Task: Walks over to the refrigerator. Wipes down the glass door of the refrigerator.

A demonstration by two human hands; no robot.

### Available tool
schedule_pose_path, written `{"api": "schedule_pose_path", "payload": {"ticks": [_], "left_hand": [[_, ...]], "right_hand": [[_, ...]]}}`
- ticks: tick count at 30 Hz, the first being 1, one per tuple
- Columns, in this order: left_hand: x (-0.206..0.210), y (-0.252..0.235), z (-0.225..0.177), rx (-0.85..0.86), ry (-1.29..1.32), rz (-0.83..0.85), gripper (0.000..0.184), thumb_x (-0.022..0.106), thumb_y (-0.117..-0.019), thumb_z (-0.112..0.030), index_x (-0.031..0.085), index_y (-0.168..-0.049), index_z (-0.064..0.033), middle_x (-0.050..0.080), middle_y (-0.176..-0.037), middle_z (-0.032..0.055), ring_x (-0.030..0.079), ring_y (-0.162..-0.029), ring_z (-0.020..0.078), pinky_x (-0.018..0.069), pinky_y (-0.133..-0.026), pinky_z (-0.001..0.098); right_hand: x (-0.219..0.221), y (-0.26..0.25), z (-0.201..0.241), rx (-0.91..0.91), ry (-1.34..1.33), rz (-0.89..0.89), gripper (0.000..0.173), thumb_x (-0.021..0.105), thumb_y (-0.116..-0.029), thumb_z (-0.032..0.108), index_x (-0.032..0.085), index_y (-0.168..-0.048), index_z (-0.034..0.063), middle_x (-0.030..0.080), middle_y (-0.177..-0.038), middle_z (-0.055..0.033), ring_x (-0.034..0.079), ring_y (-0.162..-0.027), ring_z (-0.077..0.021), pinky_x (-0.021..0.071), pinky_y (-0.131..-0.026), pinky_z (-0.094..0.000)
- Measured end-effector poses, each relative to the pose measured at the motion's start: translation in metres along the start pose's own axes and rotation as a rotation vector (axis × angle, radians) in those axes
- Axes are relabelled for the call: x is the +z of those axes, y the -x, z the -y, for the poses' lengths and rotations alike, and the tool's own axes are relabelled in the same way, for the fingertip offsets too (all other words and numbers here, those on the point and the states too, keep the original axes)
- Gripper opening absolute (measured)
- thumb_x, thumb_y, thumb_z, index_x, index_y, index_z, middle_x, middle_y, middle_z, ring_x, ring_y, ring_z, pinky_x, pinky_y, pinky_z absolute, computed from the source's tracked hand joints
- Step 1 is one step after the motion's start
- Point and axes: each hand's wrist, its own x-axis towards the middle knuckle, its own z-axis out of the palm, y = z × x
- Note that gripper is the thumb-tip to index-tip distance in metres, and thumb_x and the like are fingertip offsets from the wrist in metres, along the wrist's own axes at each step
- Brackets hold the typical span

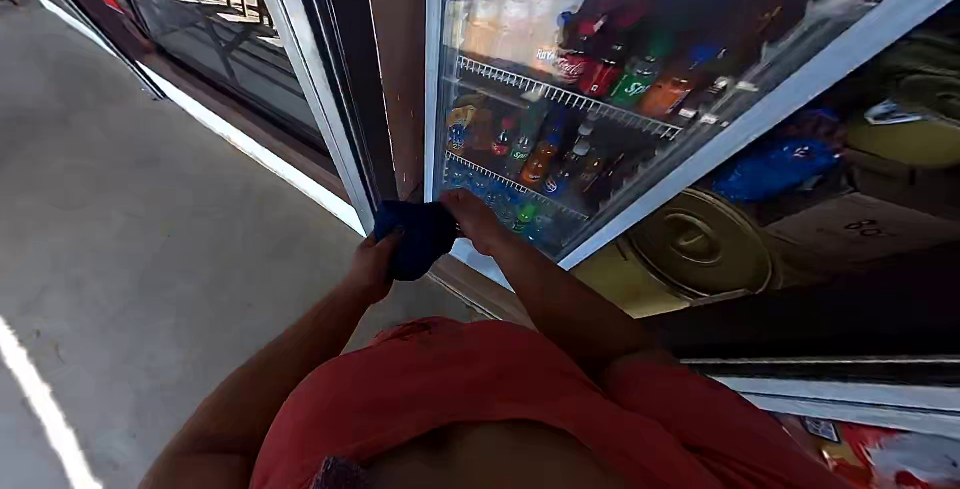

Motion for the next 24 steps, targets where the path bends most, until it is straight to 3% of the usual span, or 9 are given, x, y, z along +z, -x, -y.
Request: {"api": "schedule_pose_path", "payload": {"ticks": [2,5,8,10,14,17,20,22,24], "left_hand": [[0.003,-0.046,-0.022,0.019,-0.315,0.030,0.035,0.056,-0.1058,-0.020,0.055,-0.135,-0.0015,0.069,-0.112,0.0166,0.070,-0.100,0.0228,0.0586,-0.090,0.0432],[0.028,-0.093,-0.060,0.154,-0.794,0.402,0.046,0.063,-0.1017,-0.025,0.055,-0.140,-0.0010,0.066,-0.127,0.0212,0.065,-0.118,0.0288,0.0510,-0.104,0.0486],[0.080,-0.113,-0.095,0.394,-1.092,0.979,0.069,0.068,-0.0972,-0.039,0.045,-0.153,-0.0051,0.050,-0.147,0.0257,0.052,-0.135,0.0377,0.0409,-0.113,0.0547],[0.110,-0.124,-0.132,0.595,-1.108,1.126,0.069,0.069,-0.0971,-0.040,0.045,-0.154,-0.0096,0.049,-0.150,0.0224,0.056,-0.130,0.0335,0.0465,-0.109,0.0492],[0.143,-0.178,-0.229,1.051,-0.825,0.751,0.049,0.064,-0.0998,-0.031,0.059,-0.143,-0.0089,0.055,-0.147,0.0187,0.058,-0.130,0.0303,0.0502,-0.106,0.0481],[0.163,-0.257,-0.298,1.195,-0.699,0.321,0.056,0.061,-0.1020,-0.030,0.049,-0.150,-0.0053,0.039,-0.157,0.0261,0.040,-0.145,0.0417,0.0371,-0.115,0.0615],[0.179,-0.318,-0.343,1.117,-0.534,0.085,0.063,0.047,-0.1069,-0.037,0.032,-0.158,-0.0027,0.029,-0.162,0.0289,0.031,-0.150,0.0430,0.0299,-0.119,0.0613],[0.188,-0.340,-0.350,0.991,-0.406,0.112,0.065,0.036,-0.1095,-0.043,0.025,-0.162,-0.0074,0.028,-0.165,0.0234,0.031,-0.152,0.0374,0.0290,-0.121,0.0582],[0.196,-0.346,-0.347,0.916,-0.320,0.209,0.064,0.029,-0.1108,-0.043,0.016,-0.165,-0.0110,0.023,-0.169,0.0175,0.028,-0.154,0.0284,0.0266,-0.124,0.0506]], "right_hand": [[-0.002,-0.005,0.000,0.124,-0.141,-0.156,0.056,0.047,-0.1088,0.041,0.038,-0.155,0.0103,0.047,-0.152,-0.0219,0.055,-0.131,-0.0387,0.0512,-0.100,-0.0584],[0.006,0.008,0.025,0.215,-0.658,-0.139,0.063,0.017,-0.1097,0.056,0.019,-0.164,0.0249,0.035,-0.163,-0.0160,0.049,-0.139,-0.0383,0.0509,-0.099,-0.0609],[-0.008,-0.007,0.039,-0.010,-1.023,-0.260,0.069,0.012,-0.1063,0.062,0.053,-0.134,0.0136,0.070,-0.115,-0.0109,0.070,-0.102,-0.0238,0.0602,-0.082,-0.0445],[-0.038,-0.017,0.052,-0.151,-1.137,-0.390,0.060,0.017,-0.1096,0.051,0.060,-0.120,0.0104,0.073,-0.100,-0.0085,0.072,-0.091,-0.0195,0.0607,-0.078,-0.0396],[-0.131,0.017,0.138,-0.629,-0.799,-0.770,0.048,0.018,-0.1105,0.035,0.060,-0.117,0.0119,0.074,-0.097,-0.0039,0.072,-0.092,-0.0160,0.0623,-0.080,-0.0383],[-0.209,0.057,0.220,-0.909,-0.127,-1.227,0.040,0.038,-0.1063,0.025,0.047,-0.143,0.0111,0.068,-0.116,0.0014,0.068,-0.101,-0.0086,0.0600,-0.088,-0.0341],[-0.290,0.075,0.306,-0.880,0.525,-1.584,0.070,0.055,-0.1003,0.040,0.036,-0.159,0.0063,0.035,-0.162,-0.0189,0.041,-0.146,-0.0211,0.0384,-0.118,-0.0401],[-0.339,0.071,0.353,-0.785,0.753,-1.712,0.080,0.054,-0.0984,0.055,0.035,-0.160,0.0072,0.010,-0.168,-0.0300,0.016,-0.157,-0.0398,0.0209,-0.126,-0.0521],[-0.379,0.056,0.384,-0.633,0.788,-1.845,0.084,0.044,-0.0989,0.066,0.029,-0.163,0.0144,0.000,-0.170,-0.0286,0.005,-0.157,-0.0473,0.0145,-0.123,-0.0645]]}}
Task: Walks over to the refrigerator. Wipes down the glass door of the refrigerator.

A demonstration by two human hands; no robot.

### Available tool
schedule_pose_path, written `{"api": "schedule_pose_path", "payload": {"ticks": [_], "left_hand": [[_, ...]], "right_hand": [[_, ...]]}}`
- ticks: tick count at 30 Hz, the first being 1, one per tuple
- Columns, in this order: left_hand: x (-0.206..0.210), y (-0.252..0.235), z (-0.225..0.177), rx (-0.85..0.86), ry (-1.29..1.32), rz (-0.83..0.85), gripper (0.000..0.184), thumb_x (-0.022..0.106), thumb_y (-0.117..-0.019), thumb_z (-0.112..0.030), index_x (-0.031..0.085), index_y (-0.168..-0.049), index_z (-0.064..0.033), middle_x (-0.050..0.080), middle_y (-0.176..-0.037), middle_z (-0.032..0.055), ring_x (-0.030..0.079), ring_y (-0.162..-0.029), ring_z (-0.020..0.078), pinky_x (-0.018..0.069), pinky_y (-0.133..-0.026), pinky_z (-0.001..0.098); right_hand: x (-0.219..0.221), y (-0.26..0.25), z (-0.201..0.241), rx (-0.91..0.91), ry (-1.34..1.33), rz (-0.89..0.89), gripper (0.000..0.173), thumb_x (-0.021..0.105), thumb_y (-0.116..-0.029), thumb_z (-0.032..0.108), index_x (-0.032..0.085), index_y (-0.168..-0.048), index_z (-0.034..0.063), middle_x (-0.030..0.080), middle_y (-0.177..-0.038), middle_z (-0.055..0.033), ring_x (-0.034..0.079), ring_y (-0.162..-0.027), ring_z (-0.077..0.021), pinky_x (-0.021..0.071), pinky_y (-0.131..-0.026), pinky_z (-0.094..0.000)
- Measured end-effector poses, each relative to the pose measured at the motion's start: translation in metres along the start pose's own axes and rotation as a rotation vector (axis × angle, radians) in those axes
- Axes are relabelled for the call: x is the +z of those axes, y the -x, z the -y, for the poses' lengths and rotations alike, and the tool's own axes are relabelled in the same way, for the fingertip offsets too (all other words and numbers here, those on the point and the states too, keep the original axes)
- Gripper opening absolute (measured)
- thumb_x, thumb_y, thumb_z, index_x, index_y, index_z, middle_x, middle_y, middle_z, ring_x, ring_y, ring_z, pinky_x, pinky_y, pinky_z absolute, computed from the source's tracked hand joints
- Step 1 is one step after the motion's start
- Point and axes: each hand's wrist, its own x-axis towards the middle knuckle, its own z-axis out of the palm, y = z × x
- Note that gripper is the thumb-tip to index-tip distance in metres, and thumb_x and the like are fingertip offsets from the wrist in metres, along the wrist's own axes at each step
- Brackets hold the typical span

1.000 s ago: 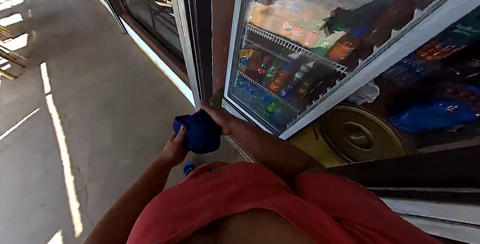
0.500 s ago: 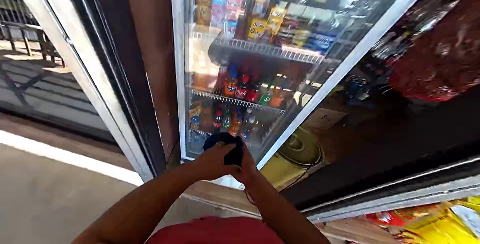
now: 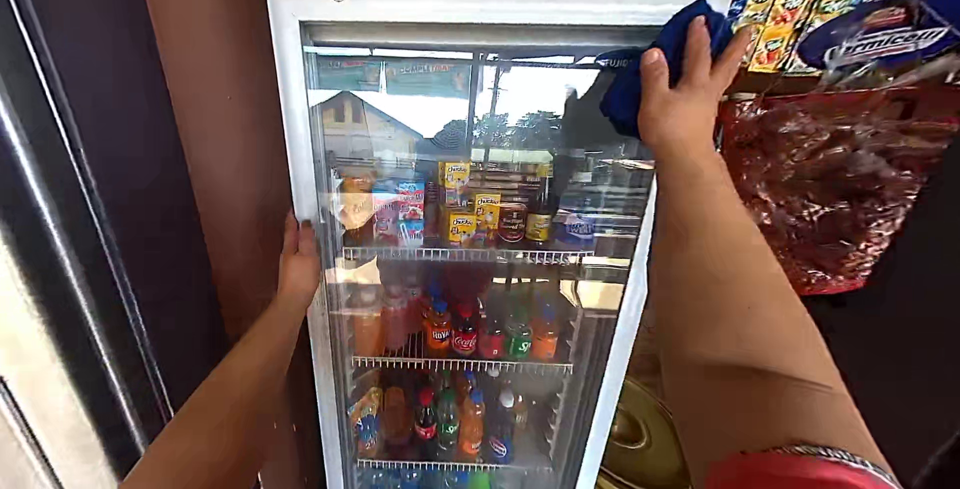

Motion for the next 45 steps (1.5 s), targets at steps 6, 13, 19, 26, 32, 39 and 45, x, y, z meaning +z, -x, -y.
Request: {"api": "schedule_pose_path", "payload": {"ticks": [6,13,19,26,32,39,45], "left_hand": [[0.002,-0.004,0.009,-0.005,0.182,0.058,0.070,0.020,-0.1082,-0.047,0.008,-0.165,-0.0093,0.009,-0.172,0.0151,0.016,-0.158,0.0200,0.0186,-0.127,0.0418],[-0.009,-0.003,0.013,-0.013,0.326,0.154,0.070,0.015,-0.1077,-0.051,0.007,-0.166,-0.0140,0.012,-0.172,0.0090,0.020,-0.156,0.0141,0.0216,-0.127,0.0380],[-0.022,-0.002,0.018,-0.001,0.349,0.203,0.067,0.006,-0.1087,-0.048,0.008,-0.166,-0.0131,0.015,-0.172,0.0075,0.021,-0.156,0.0127,0.0220,-0.127,0.0364],[-0.023,0.001,0.015,0.070,0.386,0.236,0.070,0.001,-0.1081,-0.049,0.007,-0.165,-0.0082,0.022,-0.169,0.0108,0.029,-0.153,0.0142,0.0292,-0.124,0.0343],[-0.026,-0.001,0.011,0.075,0.469,0.295,0.063,0.002,-0.1101,-0.039,-0.006,-0.164,-0.0067,0.012,-0.170,0.0147,0.024,-0.155,0.0139,0.0282,-0.124,0.0319],[-0.022,-0.001,0.014,0.085,0.442,0.290,0.067,-0.002,-0.1079,-0.048,-0.002,-0.165,-0.0124,0.019,-0.170,0.0069,0.029,-0.153,0.0129,0.0303,-0.124,0.0345],[-0.021,-0.002,0.011,0.065,0.534,0.329,0.067,-0.006,-0.1060,-0.048,0.003,-0.164,-0.0159,0.028,-0.167,0.0052,0.035,-0.150,0.0146,0.0343,-0.122,0.0384]], "right_hand": [[0.067,-0.036,0.053,0.214,0.147,-0.174,0.069,0.033,-0.1061,0.051,0.027,-0.164,0.0139,0.011,-0.170,-0.0243,0.013,-0.156,-0.0492,0.0189,-0.119,-0.0683],[0.208,0.021,0.269,-0.355,0.080,-0.162,0.061,0.042,-0.1037,0.042,0.041,-0.159,0.0155,0.024,-0.166,-0.0273,0.023,-0.152,-0.0525,0.0218,-0.118,-0.0681],[0.257,0.095,0.367,-0.776,-0.035,0.327,0.050,0.039,-0.1082,0.045,0.055,-0.151,0.0241,0.031,-0.169,-0.0051,0.016,-0.159,-0.0331,0.0077,-0.126,-0.0630],[0.194,0.097,0.195,-0.689,0.087,-0.004,0.046,0.045,-0.1051,0.050,0.056,-0.147,0.0358,0.044,-0.162,-0.0040,0.036,-0.150,-0.0404,0.0255,-0.114,-0.0728],[0.062,0.054,-0.003,0.045,0.275,-0.108,0.062,0.027,-0.1081,0.048,0.036,-0.161,0.0164,0.025,-0.168,-0.0216,0.026,-0.153,-0.0460,0.0271,-0.115,-0.0699],[0.074,0.150,-0.042,0.437,0.266,-0.302,0.061,0.027,-0.1092,0.037,0.031,-0.161,0.0048,0.024,-0.167,-0.0259,0.026,-0.154,-0.0415,0.0251,-0.123,-0.0553],[0.161,0.217,0.101,-0.046,0.215,-0.137,0.057,0.046,-0.1044,0.039,0.053,-0.148,0.0013,0.034,-0.158,-0.0354,0.030,-0.147,-0.0571,0.0255,-0.116,-0.0715]]}}
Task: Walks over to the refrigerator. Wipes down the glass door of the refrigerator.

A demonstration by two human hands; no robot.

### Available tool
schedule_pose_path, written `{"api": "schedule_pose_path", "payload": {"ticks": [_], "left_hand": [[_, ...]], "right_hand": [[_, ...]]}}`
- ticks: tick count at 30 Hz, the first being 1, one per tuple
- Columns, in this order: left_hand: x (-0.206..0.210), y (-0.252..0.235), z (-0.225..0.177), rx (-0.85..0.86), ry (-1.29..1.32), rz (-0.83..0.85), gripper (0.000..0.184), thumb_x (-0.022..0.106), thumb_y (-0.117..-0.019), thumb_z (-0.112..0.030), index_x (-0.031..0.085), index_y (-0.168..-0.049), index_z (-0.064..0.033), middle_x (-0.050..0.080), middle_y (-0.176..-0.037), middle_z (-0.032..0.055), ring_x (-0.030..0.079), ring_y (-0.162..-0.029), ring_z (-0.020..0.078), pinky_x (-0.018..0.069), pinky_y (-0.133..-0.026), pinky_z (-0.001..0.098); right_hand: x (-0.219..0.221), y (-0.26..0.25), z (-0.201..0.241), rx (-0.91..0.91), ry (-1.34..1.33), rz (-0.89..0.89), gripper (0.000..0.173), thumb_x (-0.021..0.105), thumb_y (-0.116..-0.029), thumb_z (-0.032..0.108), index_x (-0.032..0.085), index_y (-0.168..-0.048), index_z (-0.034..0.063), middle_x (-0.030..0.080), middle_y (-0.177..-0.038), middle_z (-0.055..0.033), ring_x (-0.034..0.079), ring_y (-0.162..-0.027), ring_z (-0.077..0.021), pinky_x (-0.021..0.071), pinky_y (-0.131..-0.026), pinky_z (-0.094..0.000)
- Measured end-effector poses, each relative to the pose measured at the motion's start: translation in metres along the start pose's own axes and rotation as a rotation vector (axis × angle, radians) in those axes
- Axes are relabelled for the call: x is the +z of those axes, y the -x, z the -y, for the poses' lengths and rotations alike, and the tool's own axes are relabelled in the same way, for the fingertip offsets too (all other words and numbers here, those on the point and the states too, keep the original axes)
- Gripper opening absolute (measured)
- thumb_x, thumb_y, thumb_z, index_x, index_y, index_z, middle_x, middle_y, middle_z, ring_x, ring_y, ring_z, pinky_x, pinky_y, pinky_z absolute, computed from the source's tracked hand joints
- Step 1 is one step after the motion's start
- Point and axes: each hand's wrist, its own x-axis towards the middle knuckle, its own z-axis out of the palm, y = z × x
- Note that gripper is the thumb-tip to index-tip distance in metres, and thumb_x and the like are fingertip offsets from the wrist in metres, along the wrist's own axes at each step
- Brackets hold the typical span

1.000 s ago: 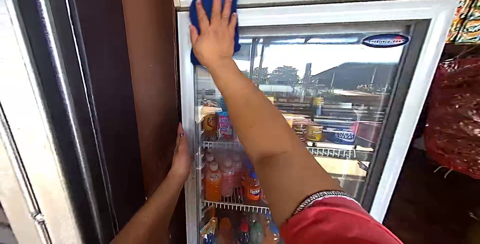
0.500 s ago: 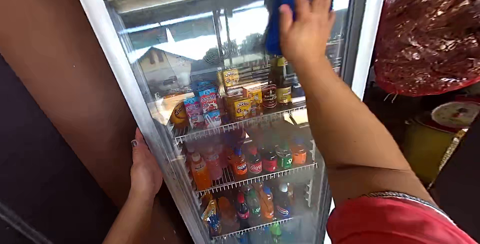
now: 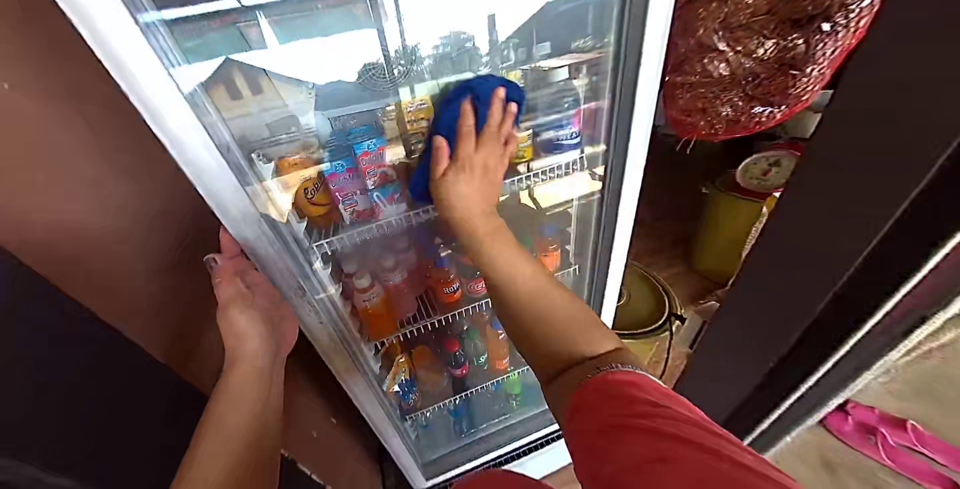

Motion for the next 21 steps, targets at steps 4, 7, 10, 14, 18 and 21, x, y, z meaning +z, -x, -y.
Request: {"api": "schedule_pose_path", "payload": {"ticks": [4,7,10,14,18,21], "left_hand": [[-0.009,0.001,-0.004,-0.125,0.176,-0.055,0.073,-0.011,-0.1035,-0.055,0.008,-0.165,-0.0214,0.024,-0.169,0.0033,0.029,-0.153,0.0195,0.0307,-0.123,0.0468],[-0.021,-0.004,-0.009,-0.203,0.254,-0.169,0.076,-0.008,-0.1032,-0.059,0.017,-0.164,-0.0201,0.038,-0.162,0.0022,0.040,-0.146,0.0170,0.0377,-0.116,0.0425],[-0.027,-0.011,-0.019,-0.262,0.180,-0.356,0.074,-0.001,-0.1067,-0.057,0.042,-0.149,-0.0126,0.063,-0.131,0.0061,0.063,-0.115,0.0158,0.0552,-0.092,0.0375],[-0.046,-0.016,-0.034,-0.179,-0.343,-0.364,0.058,0.020,-0.1126,-0.040,0.043,-0.154,-0.0064,0.041,-0.160,0.0125,0.036,-0.149,0.0230,0.0308,-0.121,0.0438],[-0.043,-0.014,-0.042,-0.105,-0.399,-0.254,0.057,0.026,-0.1112,-0.045,0.046,-0.153,-0.0118,0.041,-0.161,0.0069,0.035,-0.150,0.0196,0.0299,-0.122,0.0428],[-0.034,0.000,-0.012,-0.216,-0.256,-0.155,0.061,0.029,-0.1099,-0.050,0.033,-0.160,-0.0145,0.036,-0.164,0.0060,0.036,-0.150,0.0198,0.0326,-0.121,0.0456]], "right_hand": [[0.034,0.009,0.109,-0.335,-0.163,0.013,0.051,0.052,-0.1016,0.044,0.062,-0.144,0.0167,0.047,-0.154,-0.0278,0.039,-0.144,-0.0534,0.0279,-0.117,-0.0674],[0.053,0.034,0.164,-0.565,-0.304,0.108,0.049,0.052,-0.1011,0.043,0.061,-0.145,0.0234,0.047,-0.157,-0.0199,0.038,-0.147,-0.0460,0.0250,-0.120,-0.0644],[0.050,0.102,0.171,-0.781,-0.383,0.355,0.041,0.056,-0.1016,0.031,0.066,-0.138,0.0156,0.042,-0.161,-0.0174,0.034,-0.151,-0.0418,0.0221,-0.122,-0.0635],[0.028,0.255,0.099,-1.028,-0.434,0.868,0.041,0.061,-0.1003,0.017,0.063,-0.140,0.0077,0.040,-0.163,-0.0140,0.032,-0.154,-0.0345,0.0219,-0.125,-0.0606],[0.013,0.280,0.039,-1.122,-0.547,1.053,0.038,0.053,-0.1035,0.009,0.064,-0.140,0.0105,0.046,-0.160,-0.0038,0.038,-0.152,-0.0285,0.0272,-0.124,-0.0553],[-0.004,0.181,0.013,-1.018,-0.393,0.844,0.033,0.056,-0.1036,0.024,0.070,-0.132,0.0176,0.051,-0.157,-0.0018,0.042,-0.149,-0.0301,0.0305,-0.120,-0.0603]]}}
